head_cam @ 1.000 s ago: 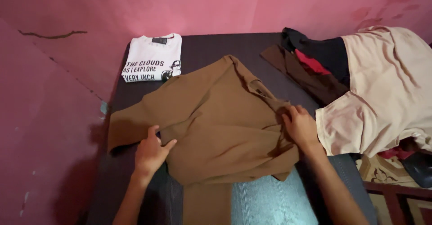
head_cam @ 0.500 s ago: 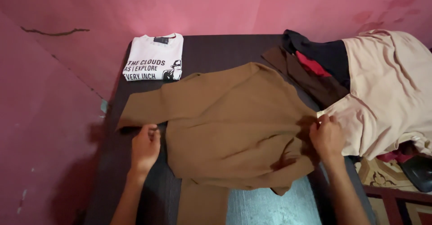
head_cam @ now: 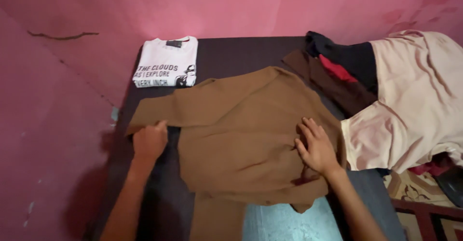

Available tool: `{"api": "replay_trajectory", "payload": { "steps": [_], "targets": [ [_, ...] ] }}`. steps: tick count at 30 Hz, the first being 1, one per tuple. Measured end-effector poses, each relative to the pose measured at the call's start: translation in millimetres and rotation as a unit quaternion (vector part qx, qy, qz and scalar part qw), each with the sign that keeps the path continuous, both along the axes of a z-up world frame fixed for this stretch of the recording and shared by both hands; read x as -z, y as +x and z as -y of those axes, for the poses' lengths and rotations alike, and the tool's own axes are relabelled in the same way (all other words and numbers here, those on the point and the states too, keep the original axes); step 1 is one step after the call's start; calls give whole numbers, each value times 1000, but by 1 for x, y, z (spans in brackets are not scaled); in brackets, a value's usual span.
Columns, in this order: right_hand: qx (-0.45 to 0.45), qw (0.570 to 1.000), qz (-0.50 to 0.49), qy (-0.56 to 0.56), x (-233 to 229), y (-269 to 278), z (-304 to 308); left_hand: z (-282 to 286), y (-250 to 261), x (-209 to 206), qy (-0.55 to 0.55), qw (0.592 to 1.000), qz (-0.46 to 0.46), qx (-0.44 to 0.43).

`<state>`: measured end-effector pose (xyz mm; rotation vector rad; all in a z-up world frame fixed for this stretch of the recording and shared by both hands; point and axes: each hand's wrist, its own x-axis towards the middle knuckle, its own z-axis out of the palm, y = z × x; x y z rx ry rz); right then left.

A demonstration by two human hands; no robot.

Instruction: The person folds a brown long-sleeved shirt on a dark table. They smooth the fabric, fold the sleeves inward, fold the shirt in half lengthwise, then fold it into a compact rectangle and place it on top of a white t-shirt.

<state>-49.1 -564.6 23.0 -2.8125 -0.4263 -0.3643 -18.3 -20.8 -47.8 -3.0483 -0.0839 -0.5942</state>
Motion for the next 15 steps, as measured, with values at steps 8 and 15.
{"api": "replay_trajectory", "payload": {
  "steps": [8,15],
  "targets": [
    [-18,998,-53,-4,5,-15,6,49,61,-145,-216,974,68,3],
    [-13,998,-48,28,6,-15,7,132,212,-201,-147,979,48,137]
  ]
}}
